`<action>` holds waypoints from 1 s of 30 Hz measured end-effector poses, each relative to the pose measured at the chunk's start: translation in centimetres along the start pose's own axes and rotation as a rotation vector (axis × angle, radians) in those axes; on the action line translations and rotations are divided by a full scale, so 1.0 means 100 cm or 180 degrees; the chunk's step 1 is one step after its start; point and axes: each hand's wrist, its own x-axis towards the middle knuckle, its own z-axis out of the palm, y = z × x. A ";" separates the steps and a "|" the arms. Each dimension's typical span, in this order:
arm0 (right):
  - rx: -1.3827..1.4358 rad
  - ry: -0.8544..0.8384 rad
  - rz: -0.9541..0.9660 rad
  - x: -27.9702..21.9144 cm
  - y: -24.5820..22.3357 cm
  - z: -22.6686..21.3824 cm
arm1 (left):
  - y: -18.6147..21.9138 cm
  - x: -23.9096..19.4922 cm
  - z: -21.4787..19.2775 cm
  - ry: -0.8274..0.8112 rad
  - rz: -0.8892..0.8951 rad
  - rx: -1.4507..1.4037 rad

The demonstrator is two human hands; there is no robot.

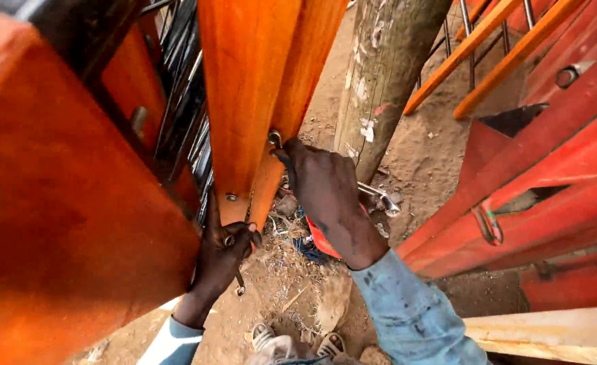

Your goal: Tightening bolts to secure wooden slats onto a metal gate frame using a wrench.

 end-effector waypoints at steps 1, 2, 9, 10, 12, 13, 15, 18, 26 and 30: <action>-0.0068 -0.0052 0.0026 -0.001 -0.003 -0.003 | -0.001 0.000 -0.001 0.0023 -0.0027 0.0067; -0.0061 -0.0055 0.0037 -0.002 0.000 0.009 | 0.003 -0.001 0.001 0.0016 -0.0036 0.0073; -0.0144 0.0053 0.0516 0.003 0.002 0.039 | 0.004 0.002 0.005 0.0348 -0.0605 -0.0124; -0.0057 -0.0007 0.0608 0.004 0.000 0.039 | 0.005 0.002 0.005 0.0376 -0.0604 -0.0062; -0.0070 0.0071 0.0518 0.003 0.006 0.045 | 0.003 0.002 0.004 0.0363 -0.0575 -0.0074; -0.0089 0.0164 0.0438 0.001 0.009 0.049 | 0.003 0.002 0.004 0.0334 -0.0538 -0.0087; -0.0091 0.0189 0.0391 0.000 0.011 0.051 | 0.005 0.001 0.006 0.0365 -0.0608 -0.0094; -0.0009 0.0266 0.0315 0.001 0.013 0.047 | 0.006 0.003 0.008 0.0410 -0.0675 0.0021; 0.1467 0.0760 0.0232 -0.004 0.016 0.092 | 0.012 0.000 0.006 0.0379 -0.0877 0.0152; 0.2367 0.0693 0.0302 -0.009 0.015 0.070 | -0.003 -0.004 -0.001 -0.0007 -0.0082 0.0079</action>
